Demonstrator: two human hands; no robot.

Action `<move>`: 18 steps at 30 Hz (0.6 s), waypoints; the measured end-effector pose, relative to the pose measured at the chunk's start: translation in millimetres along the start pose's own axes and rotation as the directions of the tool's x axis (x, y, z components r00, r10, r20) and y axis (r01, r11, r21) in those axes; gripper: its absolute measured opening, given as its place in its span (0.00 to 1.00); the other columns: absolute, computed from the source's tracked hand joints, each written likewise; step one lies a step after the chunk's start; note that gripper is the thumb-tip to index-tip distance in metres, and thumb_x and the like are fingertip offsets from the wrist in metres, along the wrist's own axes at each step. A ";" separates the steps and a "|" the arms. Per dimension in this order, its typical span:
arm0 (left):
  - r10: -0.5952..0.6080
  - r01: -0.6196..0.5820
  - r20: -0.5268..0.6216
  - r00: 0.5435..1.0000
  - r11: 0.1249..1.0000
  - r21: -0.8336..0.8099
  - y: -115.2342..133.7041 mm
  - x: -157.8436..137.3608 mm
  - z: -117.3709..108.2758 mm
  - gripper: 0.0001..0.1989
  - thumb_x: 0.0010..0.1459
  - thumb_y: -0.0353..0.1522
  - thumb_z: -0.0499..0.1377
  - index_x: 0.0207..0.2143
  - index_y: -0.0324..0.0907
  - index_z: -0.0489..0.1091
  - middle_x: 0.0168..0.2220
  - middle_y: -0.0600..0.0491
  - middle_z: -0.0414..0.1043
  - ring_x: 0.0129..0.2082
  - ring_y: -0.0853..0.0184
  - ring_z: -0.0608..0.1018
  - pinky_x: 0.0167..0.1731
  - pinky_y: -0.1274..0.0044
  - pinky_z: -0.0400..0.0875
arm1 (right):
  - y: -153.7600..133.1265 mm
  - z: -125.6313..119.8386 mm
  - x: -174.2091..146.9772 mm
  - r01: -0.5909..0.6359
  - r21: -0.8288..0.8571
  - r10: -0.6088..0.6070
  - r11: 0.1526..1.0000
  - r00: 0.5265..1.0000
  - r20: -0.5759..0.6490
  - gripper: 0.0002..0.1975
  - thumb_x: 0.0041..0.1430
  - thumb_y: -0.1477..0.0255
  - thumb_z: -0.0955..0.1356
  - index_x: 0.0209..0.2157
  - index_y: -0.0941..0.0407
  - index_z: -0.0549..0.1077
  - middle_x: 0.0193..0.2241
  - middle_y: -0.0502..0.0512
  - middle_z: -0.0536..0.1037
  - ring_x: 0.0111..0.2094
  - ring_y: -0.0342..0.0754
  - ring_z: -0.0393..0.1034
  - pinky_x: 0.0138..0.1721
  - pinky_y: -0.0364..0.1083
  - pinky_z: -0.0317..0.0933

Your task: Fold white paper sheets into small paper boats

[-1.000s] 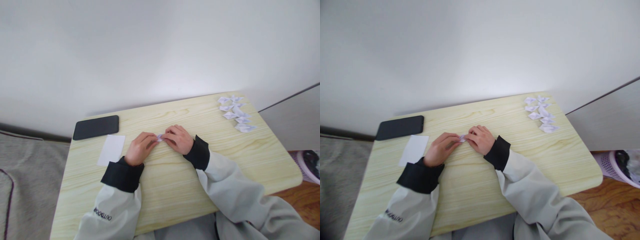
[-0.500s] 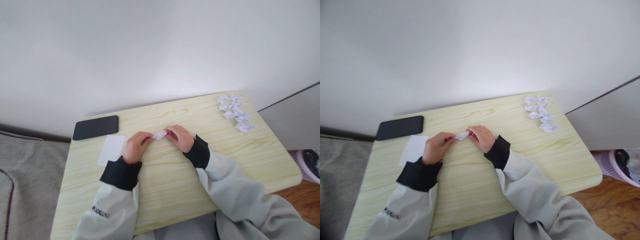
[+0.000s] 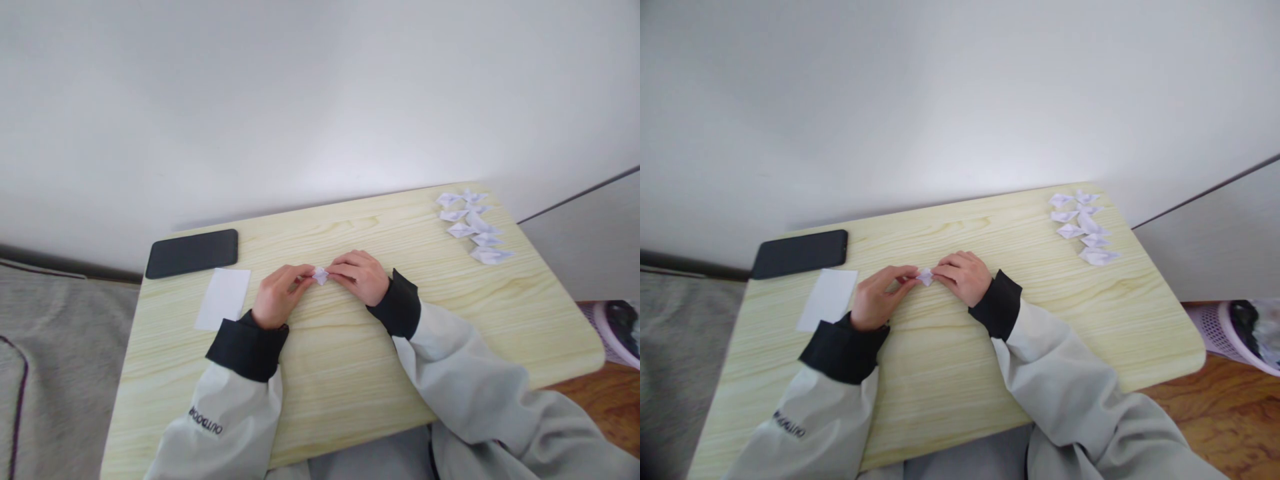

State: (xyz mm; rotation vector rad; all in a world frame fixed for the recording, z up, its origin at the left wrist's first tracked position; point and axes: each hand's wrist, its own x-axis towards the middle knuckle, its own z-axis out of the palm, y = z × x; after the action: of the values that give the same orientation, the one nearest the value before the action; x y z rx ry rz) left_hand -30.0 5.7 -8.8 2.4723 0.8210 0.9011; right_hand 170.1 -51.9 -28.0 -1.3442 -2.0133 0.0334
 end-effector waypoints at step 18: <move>0.022 -0.025 0.065 0.998 0.998 0.051 -12.8 2.1 -8.9 0.10 0.55 0.37 0.60 0.37 0.41 0.72 0.34 0.50 0.76 0.35 0.66 0.76 0.37 0.75 0.72 | 3.5 -5.9 0.1 -0.101 0.042 0.100 0.994 0.995 0.028 0.10 0.58 0.65 0.67 0.36 0.55 0.77 0.35 0.55 0.78 0.36 0.47 0.69 0.39 0.47 0.62</move>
State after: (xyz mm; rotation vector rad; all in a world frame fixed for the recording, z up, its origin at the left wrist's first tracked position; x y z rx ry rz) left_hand -39.7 18.0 -8.1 2.5462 0.8047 0.8132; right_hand 176.2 -52.2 -24.8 -1.4234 -1.9535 0.1405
